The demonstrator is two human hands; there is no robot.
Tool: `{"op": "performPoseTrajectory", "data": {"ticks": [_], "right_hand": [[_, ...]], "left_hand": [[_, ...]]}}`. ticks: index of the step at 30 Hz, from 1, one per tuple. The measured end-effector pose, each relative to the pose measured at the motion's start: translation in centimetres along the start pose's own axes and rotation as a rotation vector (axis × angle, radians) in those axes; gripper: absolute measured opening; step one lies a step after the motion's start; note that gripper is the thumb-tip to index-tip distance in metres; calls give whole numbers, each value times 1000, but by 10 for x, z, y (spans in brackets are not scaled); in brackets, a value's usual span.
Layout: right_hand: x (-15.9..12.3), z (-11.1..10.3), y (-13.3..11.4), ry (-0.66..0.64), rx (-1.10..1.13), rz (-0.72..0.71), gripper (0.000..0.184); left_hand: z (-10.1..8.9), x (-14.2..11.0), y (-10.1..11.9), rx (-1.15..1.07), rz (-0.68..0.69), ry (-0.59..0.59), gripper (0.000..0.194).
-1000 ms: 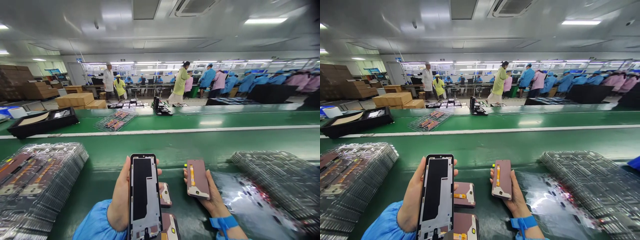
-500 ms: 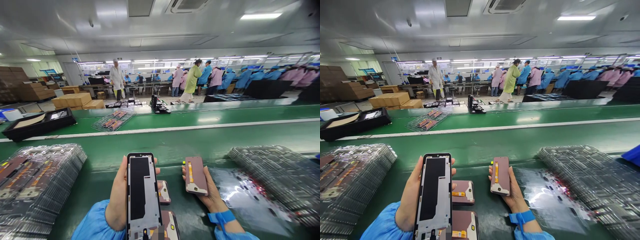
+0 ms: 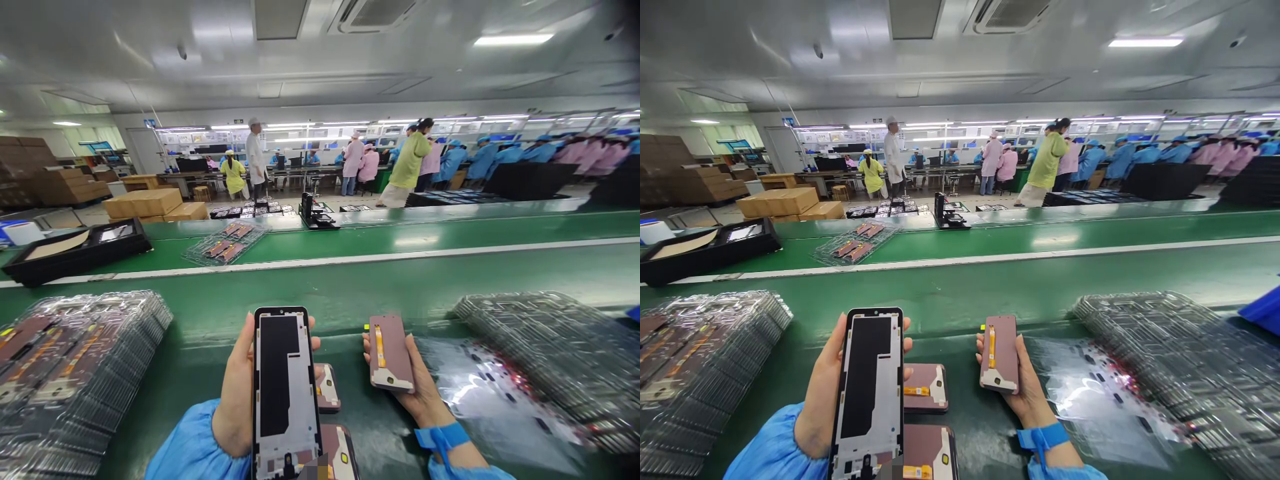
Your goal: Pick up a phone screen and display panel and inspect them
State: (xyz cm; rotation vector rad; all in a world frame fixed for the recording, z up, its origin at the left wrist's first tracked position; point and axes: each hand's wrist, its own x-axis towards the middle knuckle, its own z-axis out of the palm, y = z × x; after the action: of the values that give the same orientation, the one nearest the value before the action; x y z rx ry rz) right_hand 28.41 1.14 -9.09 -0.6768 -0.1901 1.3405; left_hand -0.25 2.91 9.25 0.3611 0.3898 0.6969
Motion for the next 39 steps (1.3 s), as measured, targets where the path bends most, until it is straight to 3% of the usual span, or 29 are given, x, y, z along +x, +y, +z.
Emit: {"op": "performPoseTrajectory", "data": {"ticks": [11, 18, 30, 39], "right_hand": [[-2, -1, 0, 9, -25, -10, 47], [-4, -2, -2, 53, -28, 36, 50], [-5, 5, -1, 33, -11, 0, 56], [-5, 4, -2, 36, -21, -5, 54]], "left_hand": [[-3, 5, 3, -23, -12, 7, 72], [-2, 6, 4, -11, -15, 73, 76], [-11, 8, 4, -12, -4, 95, 70], [-7, 8, 3, 9, 28, 156, 67]]}}
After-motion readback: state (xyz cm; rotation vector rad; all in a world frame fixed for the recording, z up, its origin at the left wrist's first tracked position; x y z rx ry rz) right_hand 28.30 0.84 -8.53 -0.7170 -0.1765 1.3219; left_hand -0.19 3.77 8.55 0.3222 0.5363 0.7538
